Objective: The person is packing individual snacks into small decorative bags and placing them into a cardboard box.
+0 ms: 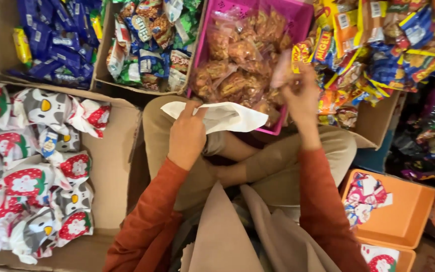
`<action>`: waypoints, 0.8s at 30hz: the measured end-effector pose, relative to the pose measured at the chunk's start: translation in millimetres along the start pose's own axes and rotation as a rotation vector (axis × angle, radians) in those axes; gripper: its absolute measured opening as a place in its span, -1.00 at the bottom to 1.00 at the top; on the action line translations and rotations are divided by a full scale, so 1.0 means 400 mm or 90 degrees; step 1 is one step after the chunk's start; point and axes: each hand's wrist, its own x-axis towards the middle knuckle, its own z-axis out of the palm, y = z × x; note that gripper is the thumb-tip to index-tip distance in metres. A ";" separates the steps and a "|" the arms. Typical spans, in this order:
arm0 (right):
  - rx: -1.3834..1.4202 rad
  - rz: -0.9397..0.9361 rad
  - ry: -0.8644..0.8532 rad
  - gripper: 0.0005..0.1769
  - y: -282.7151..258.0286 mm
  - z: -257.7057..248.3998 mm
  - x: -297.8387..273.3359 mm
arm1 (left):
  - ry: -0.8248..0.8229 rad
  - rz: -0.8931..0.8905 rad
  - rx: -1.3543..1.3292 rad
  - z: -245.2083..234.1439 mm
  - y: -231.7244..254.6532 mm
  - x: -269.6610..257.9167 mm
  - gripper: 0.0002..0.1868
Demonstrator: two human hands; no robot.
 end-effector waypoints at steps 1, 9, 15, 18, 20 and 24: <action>0.179 -0.070 0.056 -0.31 -0.057 -0.053 -0.031 | -0.005 0.001 -0.002 0.009 0.008 0.002 -0.61; 0.369 -0.189 0.201 -0.51 -0.179 -0.019 -0.278 | -0.111 0.036 -0.128 -0.014 0.108 0.006 -0.52; 0.090 -0.339 0.187 -0.56 -0.159 0.080 -0.260 | -0.129 0.026 -0.280 -0.011 0.110 -0.037 -0.44; -0.051 -0.438 0.235 -0.88 -0.208 0.076 -0.237 | -0.116 0.031 -0.295 0.007 0.089 -0.053 -0.45; -0.141 -0.498 0.221 -1.00 -0.218 0.092 -0.225 | -0.074 0.011 -0.301 -0.004 0.087 -0.061 -0.40; -0.183 -0.520 0.166 -0.84 -0.271 0.157 -0.218 | 0.024 0.029 -0.311 0.023 0.070 -0.075 -0.44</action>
